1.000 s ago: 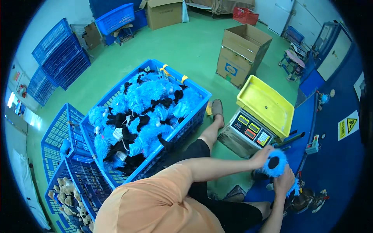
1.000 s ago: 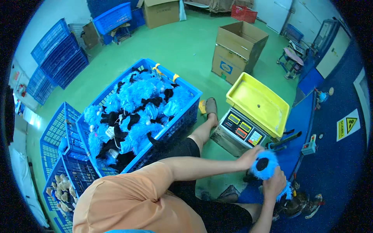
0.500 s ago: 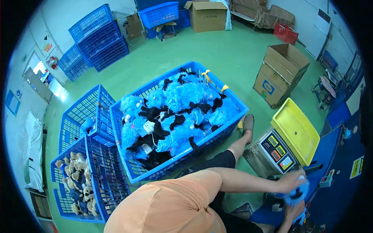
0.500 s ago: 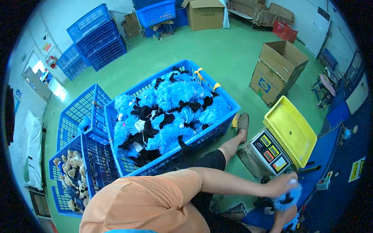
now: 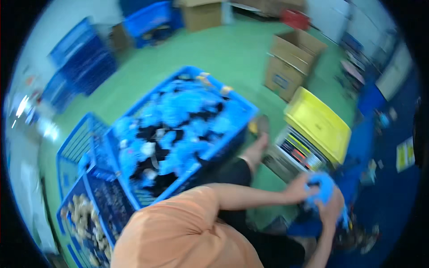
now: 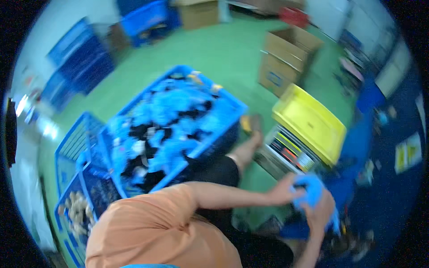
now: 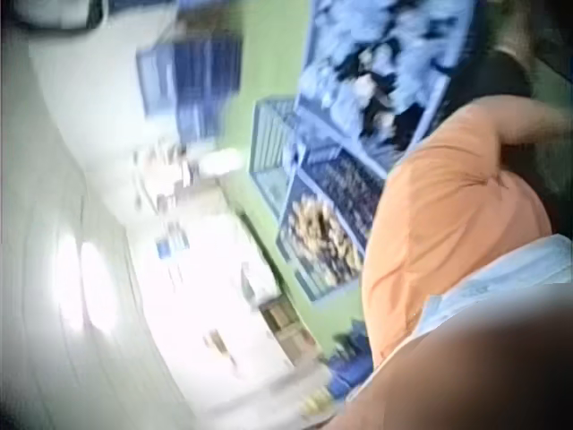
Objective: Filling plush toys with stuffing material using a machine nozzle and weighing them on a digital scale.
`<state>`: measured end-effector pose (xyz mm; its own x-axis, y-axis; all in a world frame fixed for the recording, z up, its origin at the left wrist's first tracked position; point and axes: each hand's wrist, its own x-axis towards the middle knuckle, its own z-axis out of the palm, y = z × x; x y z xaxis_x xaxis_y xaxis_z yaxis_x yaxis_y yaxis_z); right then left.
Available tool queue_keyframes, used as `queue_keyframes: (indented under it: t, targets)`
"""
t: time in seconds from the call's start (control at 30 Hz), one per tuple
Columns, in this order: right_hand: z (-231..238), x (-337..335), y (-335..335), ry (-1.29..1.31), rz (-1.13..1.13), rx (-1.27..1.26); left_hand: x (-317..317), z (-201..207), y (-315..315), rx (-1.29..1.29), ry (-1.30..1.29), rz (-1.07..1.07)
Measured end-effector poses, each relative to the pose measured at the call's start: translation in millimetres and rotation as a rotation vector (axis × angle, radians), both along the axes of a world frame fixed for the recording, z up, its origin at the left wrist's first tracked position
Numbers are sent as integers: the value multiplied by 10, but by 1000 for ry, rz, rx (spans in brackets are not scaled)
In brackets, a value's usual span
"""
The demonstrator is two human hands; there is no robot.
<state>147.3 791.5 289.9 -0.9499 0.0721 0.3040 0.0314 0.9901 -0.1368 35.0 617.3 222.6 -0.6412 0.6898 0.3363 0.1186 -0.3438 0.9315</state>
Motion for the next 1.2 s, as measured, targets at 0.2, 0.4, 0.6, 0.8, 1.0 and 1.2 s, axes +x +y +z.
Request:
queue_keyframes:
  t: [0.2, 0.4, 0.6, 0.8, 1.0, 1.2]
  targets:
    - [-307, 166, 580, 160, -346, 212, 237, 32, 566, -144, 22, 172]
    - [45, 50, 198, 231, -336, 159, 492, -122, 355, -69, -38, 354]
    - [63, 130, 241, 222, -349, 124, 274, 12, 254, -192, 75, 82]
    - [49, -261, -197, 325, -259, 110, 190, -50, -45, -71, -189, 307]
    - [-21, 245, 428, 257, -334, 170, 811, -50, 281, -57, -468, 189]
    - [-68, 138, 277, 375, -327, 158, 563, 48, 66, -35, -603, 160]
